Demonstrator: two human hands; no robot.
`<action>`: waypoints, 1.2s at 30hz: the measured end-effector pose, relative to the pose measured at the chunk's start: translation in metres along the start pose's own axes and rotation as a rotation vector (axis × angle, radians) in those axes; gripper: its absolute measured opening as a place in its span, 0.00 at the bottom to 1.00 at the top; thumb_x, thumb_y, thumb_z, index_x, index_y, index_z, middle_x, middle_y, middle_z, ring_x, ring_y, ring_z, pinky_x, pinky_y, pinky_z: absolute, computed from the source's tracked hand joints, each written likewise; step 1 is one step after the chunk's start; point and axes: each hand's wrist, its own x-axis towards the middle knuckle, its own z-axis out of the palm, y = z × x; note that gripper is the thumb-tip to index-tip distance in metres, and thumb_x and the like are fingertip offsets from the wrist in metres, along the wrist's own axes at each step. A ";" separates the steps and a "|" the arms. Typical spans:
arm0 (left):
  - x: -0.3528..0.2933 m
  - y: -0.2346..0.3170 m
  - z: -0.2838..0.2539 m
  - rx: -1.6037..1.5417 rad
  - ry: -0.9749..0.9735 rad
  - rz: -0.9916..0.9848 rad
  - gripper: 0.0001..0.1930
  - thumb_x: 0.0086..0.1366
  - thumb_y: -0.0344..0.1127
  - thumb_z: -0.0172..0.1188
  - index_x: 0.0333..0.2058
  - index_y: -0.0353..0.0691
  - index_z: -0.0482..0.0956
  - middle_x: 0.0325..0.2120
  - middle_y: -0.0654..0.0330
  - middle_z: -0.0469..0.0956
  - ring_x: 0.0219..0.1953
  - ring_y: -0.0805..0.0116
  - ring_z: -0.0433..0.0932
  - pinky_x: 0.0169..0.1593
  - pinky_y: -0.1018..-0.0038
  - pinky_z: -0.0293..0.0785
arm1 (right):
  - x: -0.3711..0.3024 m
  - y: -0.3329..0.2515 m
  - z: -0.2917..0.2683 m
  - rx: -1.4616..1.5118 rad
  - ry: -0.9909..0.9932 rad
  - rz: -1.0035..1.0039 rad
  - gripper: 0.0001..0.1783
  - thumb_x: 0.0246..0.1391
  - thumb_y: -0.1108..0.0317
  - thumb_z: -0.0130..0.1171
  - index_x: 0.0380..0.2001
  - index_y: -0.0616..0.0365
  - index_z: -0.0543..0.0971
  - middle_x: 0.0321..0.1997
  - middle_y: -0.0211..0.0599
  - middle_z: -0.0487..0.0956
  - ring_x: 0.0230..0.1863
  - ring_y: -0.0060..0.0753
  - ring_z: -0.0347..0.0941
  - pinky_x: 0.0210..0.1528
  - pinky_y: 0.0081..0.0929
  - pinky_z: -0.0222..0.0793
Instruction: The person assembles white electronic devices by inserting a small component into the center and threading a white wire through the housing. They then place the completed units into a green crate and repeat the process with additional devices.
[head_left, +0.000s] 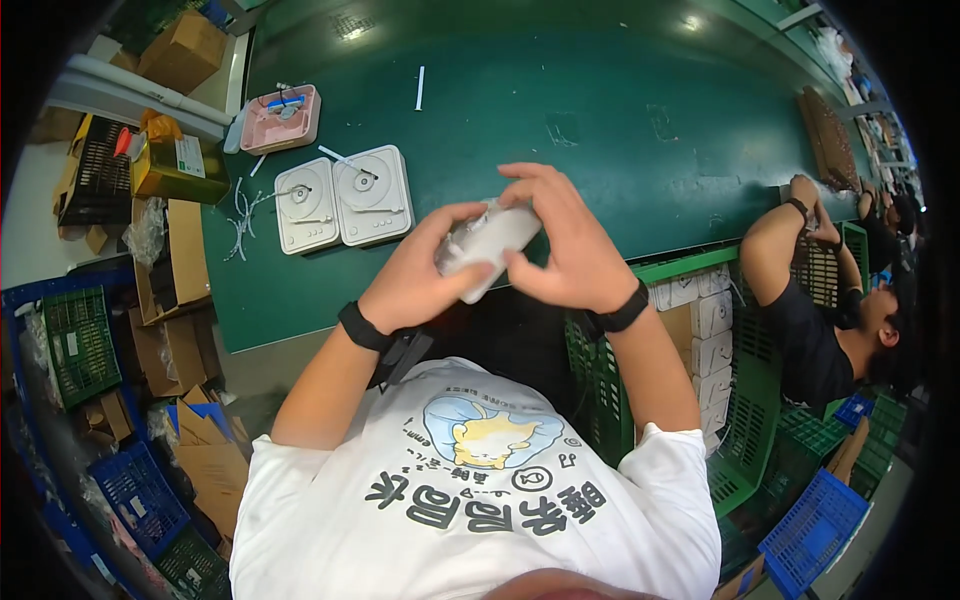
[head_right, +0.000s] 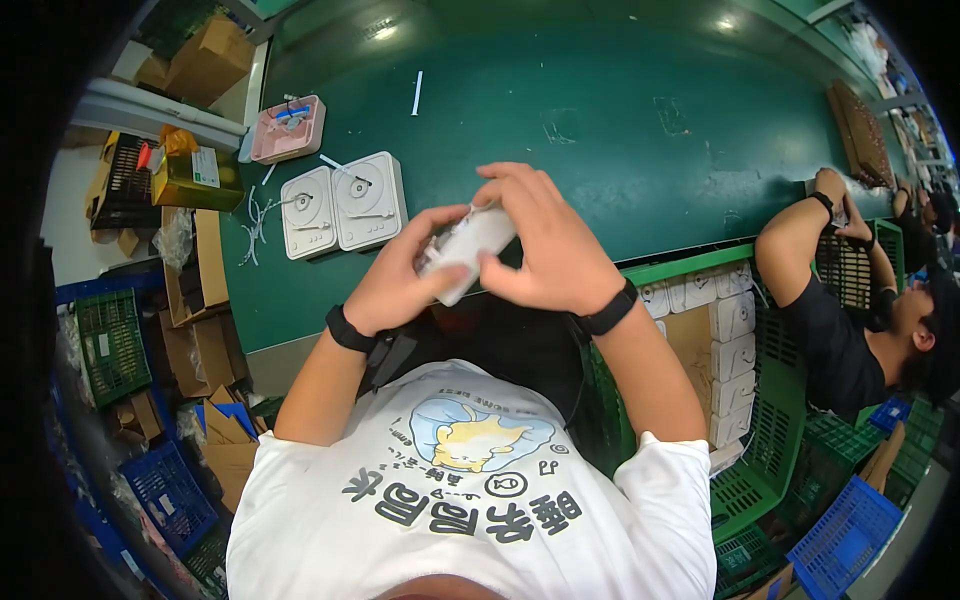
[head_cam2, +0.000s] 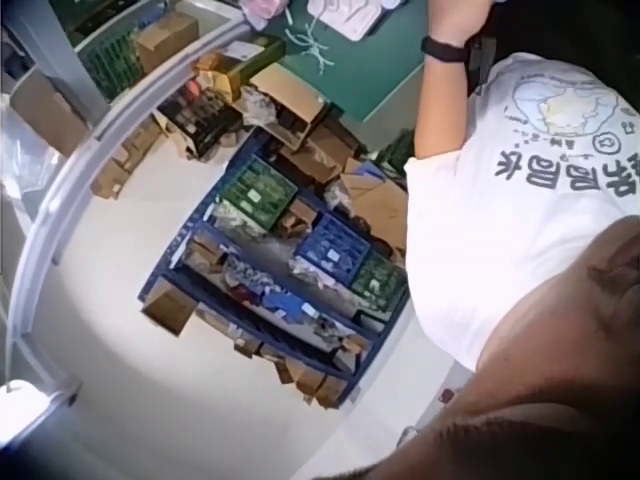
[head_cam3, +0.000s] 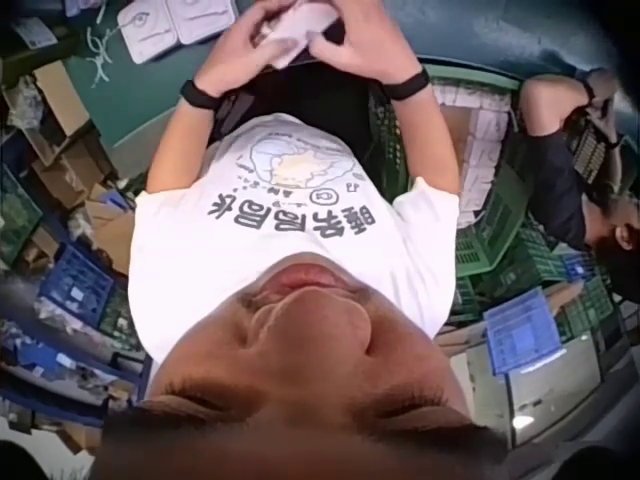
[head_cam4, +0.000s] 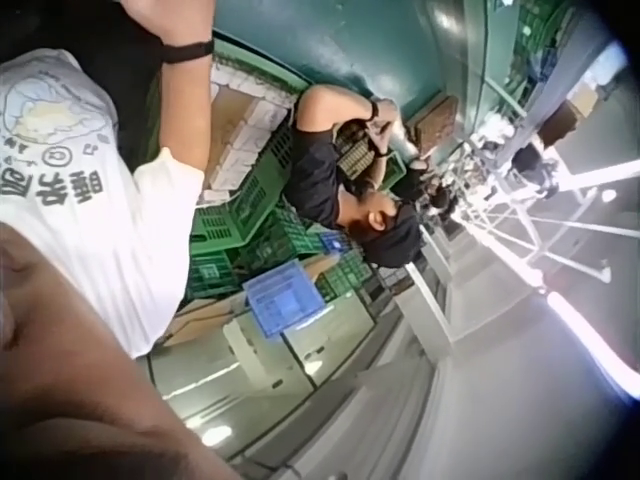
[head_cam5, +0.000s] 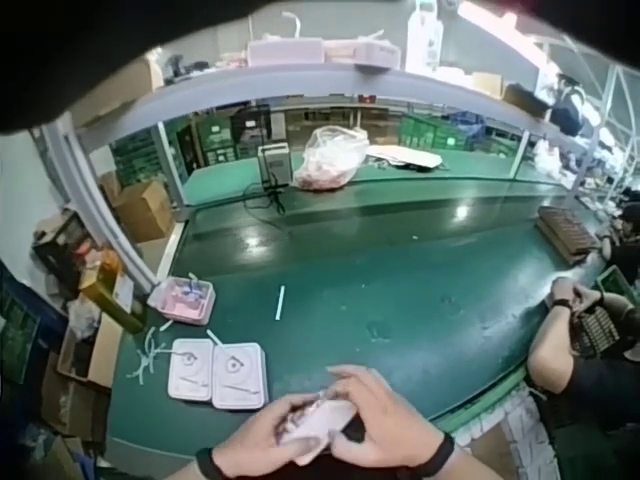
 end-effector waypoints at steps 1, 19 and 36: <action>0.001 0.000 -0.006 -0.397 -0.056 -0.154 0.33 0.78 0.38 0.66 0.77 0.39 0.70 0.73 0.42 0.78 0.66 0.47 0.85 0.73 0.51 0.78 | 0.003 -0.014 -0.006 -0.080 -0.035 -0.101 0.29 0.54 0.67 0.76 0.59 0.57 0.78 0.60 0.49 0.82 0.63 0.58 0.80 0.63 0.48 0.79; -0.029 -0.024 -0.056 1.016 0.482 0.264 0.35 0.66 0.37 0.79 0.69 0.38 0.79 0.74 0.44 0.77 0.77 0.37 0.72 0.80 0.45 0.68 | -0.015 0.187 -0.185 -0.949 0.257 0.772 0.63 0.43 0.30 0.88 0.66 0.73 0.79 0.61 0.63 0.86 0.64 0.64 0.84 0.66 0.51 0.81; -0.035 -0.045 0.007 0.586 0.414 0.282 0.56 0.53 0.40 0.91 0.76 0.41 0.67 0.83 0.39 0.58 0.80 0.30 0.63 0.81 0.42 0.64 | 0.032 0.021 0.057 -0.168 -0.110 0.103 0.11 0.65 0.67 0.74 0.48 0.57 0.87 0.62 0.51 0.85 0.63 0.55 0.80 0.66 0.49 0.78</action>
